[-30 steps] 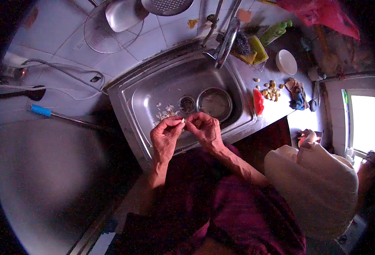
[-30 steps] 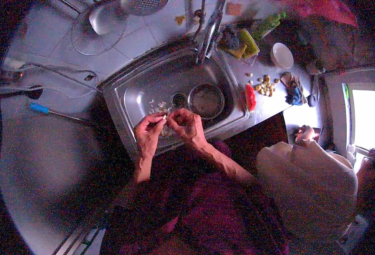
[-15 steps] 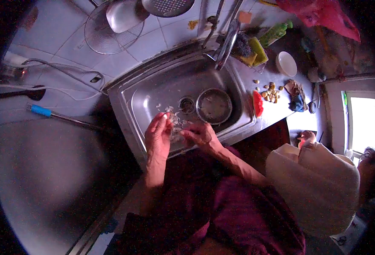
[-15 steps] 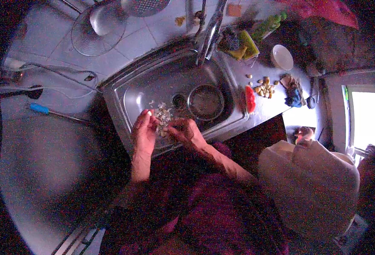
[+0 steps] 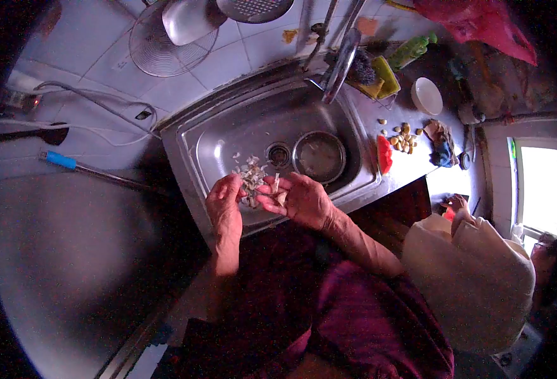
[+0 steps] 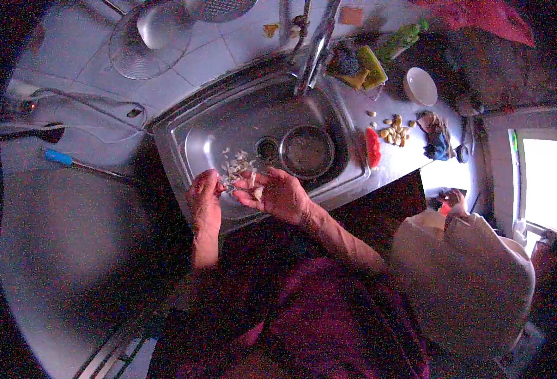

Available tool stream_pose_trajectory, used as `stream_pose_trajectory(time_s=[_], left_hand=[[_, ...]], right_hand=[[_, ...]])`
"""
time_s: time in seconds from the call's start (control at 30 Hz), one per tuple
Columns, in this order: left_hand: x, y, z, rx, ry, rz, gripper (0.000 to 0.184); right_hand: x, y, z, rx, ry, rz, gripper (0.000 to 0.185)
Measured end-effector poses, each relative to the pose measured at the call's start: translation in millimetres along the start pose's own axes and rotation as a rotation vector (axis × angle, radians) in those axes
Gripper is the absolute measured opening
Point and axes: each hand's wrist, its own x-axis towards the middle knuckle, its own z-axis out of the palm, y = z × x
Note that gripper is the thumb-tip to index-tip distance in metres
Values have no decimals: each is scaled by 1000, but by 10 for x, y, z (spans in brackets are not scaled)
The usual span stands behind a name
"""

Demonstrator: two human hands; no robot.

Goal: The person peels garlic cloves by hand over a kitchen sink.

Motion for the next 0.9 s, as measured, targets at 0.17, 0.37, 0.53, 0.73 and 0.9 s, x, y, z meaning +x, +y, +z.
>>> stream_pose_trajectory(time_s=[0.17,0.37,0.53,0.73,0.9], left_hand=[[26,-8,49,123,-50,16,26],[44,-81,99,158,-126,13,24],[43,-150,186,165,-155,-75,24],[68,-190,219,266,-179,-7,23],[57,-202,256,237,-191,-54,20]], right_hand=[[-19,67,-458,-436,282,-97,41],[-163,-82,-563,-660,664,-443,35],[-320,-301,-1047,-863,498,-241,37],[82,132,-1415,-1083,268,-305,40],[97,-75,-1275,-1484,324,-477,52]])
